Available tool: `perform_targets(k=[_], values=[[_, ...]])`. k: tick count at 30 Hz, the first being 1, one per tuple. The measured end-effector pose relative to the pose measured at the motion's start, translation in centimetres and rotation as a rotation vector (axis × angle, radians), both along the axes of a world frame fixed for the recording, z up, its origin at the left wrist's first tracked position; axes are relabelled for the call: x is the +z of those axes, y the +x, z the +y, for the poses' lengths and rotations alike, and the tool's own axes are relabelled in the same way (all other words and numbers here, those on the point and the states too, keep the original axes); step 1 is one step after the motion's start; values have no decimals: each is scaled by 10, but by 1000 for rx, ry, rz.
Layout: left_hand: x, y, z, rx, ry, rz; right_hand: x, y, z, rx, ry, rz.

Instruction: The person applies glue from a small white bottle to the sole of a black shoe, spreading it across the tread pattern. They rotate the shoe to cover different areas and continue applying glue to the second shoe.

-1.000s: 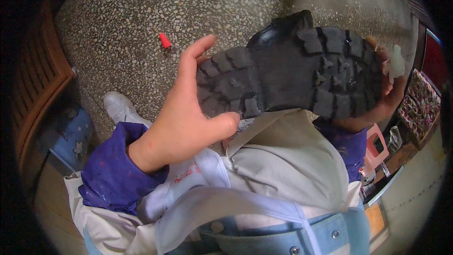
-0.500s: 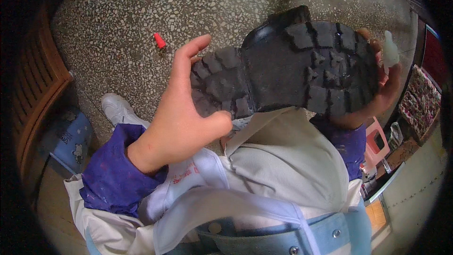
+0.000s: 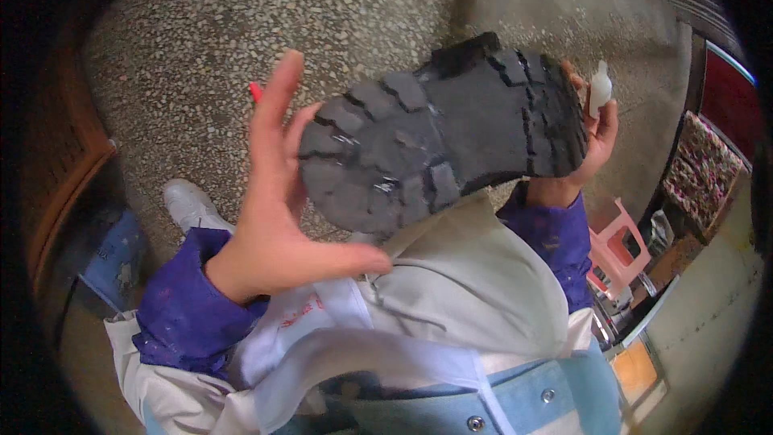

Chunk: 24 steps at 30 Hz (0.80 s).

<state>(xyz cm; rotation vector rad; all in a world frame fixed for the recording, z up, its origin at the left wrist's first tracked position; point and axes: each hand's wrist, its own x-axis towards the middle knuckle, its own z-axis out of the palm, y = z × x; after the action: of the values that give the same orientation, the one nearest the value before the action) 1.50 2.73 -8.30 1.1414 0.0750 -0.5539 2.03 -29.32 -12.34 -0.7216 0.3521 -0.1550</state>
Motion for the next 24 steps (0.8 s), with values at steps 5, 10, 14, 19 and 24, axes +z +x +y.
perform_targets(k=[5, 10, 14, 19, 24], values=[[-4, -2, 4, -124, 216, -268, -2, 0, 8, -36, 131, 56], [3, 1, 5, -231, 371, -322, 1, 2, 16, 50, 123, 132], [-1, -1, -2, -39, 219, -307, -3, 8, 16, -226, -341, 267], [3, -4, 7, 23, 329, -172, 41, 17, 54, -236, -980, -249], [10, 0, 1, 50, 349, -150, 58, 17, 102, 209, -898, -740]])
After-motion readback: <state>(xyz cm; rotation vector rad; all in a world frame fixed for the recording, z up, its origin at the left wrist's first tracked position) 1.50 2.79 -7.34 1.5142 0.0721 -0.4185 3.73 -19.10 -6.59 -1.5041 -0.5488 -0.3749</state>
